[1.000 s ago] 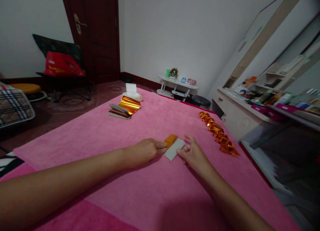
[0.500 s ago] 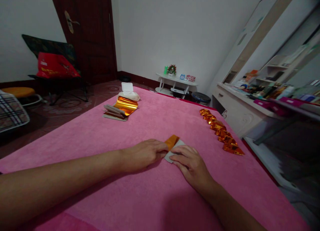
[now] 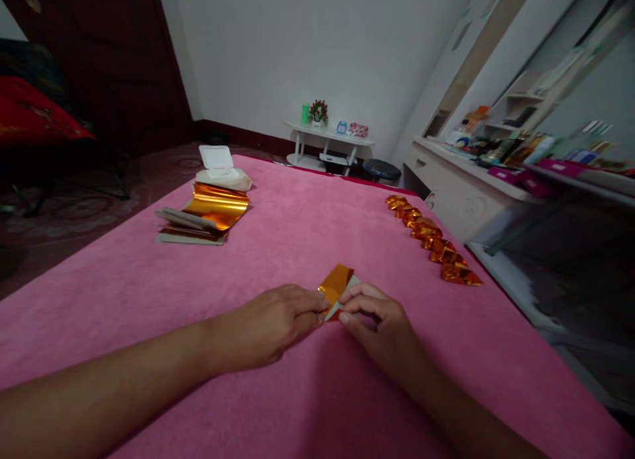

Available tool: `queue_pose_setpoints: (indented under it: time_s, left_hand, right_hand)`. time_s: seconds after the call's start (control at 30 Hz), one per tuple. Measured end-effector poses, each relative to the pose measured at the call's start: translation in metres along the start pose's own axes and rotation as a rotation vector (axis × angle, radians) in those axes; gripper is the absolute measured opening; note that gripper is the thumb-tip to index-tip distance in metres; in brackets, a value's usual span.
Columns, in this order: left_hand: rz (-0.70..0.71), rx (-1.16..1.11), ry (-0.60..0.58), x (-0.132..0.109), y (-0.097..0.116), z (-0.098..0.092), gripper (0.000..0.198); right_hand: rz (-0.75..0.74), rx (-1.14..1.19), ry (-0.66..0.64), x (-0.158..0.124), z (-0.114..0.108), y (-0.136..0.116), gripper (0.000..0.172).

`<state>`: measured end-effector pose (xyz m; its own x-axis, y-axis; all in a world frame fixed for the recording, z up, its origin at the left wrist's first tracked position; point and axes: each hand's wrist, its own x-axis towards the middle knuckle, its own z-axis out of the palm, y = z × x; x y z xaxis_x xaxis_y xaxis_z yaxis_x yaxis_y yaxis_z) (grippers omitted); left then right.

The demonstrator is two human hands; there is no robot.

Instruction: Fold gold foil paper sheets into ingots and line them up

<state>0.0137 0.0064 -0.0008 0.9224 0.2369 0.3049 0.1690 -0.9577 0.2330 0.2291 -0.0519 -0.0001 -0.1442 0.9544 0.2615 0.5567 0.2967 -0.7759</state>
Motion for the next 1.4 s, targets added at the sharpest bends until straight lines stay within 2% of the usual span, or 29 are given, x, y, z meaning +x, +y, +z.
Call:
queue_pose_setpoints:
  time_s: [0.3, 0.5, 0.67, 0.8, 0.97, 1.03, 1.2, 1.4]
  left_hand:
    - [-0.006, 0.016, -0.040, 0.000, 0.001, -0.001, 0.031]
    - [0.025, 0.012, 0.036, -0.002, -0.002, 0.005, 0.030]
    - [0.006, -0.037, 0.067, -0.003, -0.003, 0.007, 0.034]
    - [-0.034, -0.136, 0.105, -0.002, -0.003, 0.005, 0.031]
    - [-0.036, -0.190, 0.087, 0.001, 0.000, 0.001, 0.034]
    - [-0.023, -0.203, 0.066, 0.003, 0.002, -0.001, 0.033]
    - [-0.031, -0.185, 0.050, 0.004, 0.006, 0.001, 0.034]
    - [-0.012, -0.165, 0.067, 0.001, 0.005, 0.004, 0.044]
  right_hand:
    - [0.042, -0.068, 0.093, 0.003, 0.008, -0.002, 0.016]
    - [0.103, -0.079, 0.100, 0.006, 0.010, -0.001, 0.020]
    - [0.135, 0.019, 0.103, 0.006, 0.009, -0.002, 0.018]
    - [0.095, 0.074, 0.047, 0.000, 0.005, -0.004, 0.015]
    - [-0.059, -0.070, -0.017, -0.007, 0.002, -0.006, 0.015]
    - [-0.057, -0.101, 0.006, -0.008, 0.002, -0.007, 0.014]
    - [0.096, -0.109, 0.108, -0.007, 0.008, -0.006, 0.013]
    - [0.052, -0.141, 0.159, -0.005, 0.011, -0.006, 0.021]
